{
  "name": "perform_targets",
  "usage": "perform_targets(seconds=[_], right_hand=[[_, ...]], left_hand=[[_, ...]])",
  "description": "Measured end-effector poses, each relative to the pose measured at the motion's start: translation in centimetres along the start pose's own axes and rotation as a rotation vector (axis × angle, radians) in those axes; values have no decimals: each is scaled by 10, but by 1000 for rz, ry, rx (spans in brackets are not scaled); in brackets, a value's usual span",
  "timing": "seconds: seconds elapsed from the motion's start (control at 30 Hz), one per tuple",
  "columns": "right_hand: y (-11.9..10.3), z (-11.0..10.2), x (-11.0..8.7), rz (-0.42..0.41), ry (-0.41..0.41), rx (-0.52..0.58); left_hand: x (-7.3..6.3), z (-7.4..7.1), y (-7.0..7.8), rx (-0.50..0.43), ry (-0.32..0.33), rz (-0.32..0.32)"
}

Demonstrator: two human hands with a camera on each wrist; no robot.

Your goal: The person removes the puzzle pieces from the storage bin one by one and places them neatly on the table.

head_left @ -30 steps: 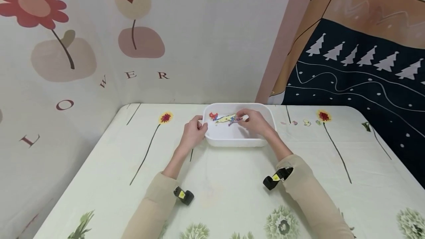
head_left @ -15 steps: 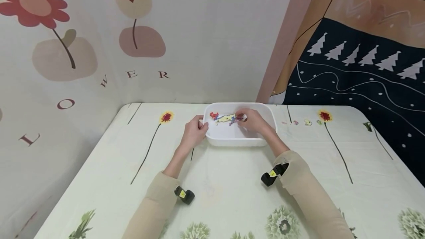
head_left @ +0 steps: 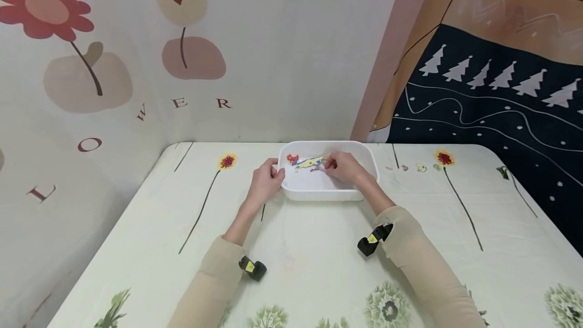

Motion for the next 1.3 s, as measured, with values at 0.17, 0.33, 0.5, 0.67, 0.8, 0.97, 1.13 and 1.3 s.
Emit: perform_targets(seconds=[0.17,0.33,0.5,0.67,0.8,0.97,1.13,1.3], right_hand=[[-2,-2,-5,38,-44,-7],[-5,-6,-10,79,-90,-18],[-3,-7,-10,91,-97,-8],[-1,-9,-12,53,-77,26],[-1,-12,-16,-3,-62,35],[-1,-14,-21,-23,-60,50],[1,-17,-25,-13,-20,70],[2,-25,-31,-10,47,121]], left_hand=[[-1,1,1,-3,-9,-1],[-1,1,2,-8,-6,7],[-1,1,3,-7,-7,1],[0,1,1,-5,-6,-13],[-1,1,0,-3,-1,-18],[-1,0,0,-4,3,-28],[-1,1,1,-2,2,-27],[-1,1,1,7,6,-18]])
Point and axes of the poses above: each hand's wrist, its own x-axis towards the middle knuckle, its own z-axis out of the palm, y = z × x, the point moved 2 cm from there along x, towards the middle knuckle, and after that the axes turned 1 degree about -y, right-handed, at the moved point
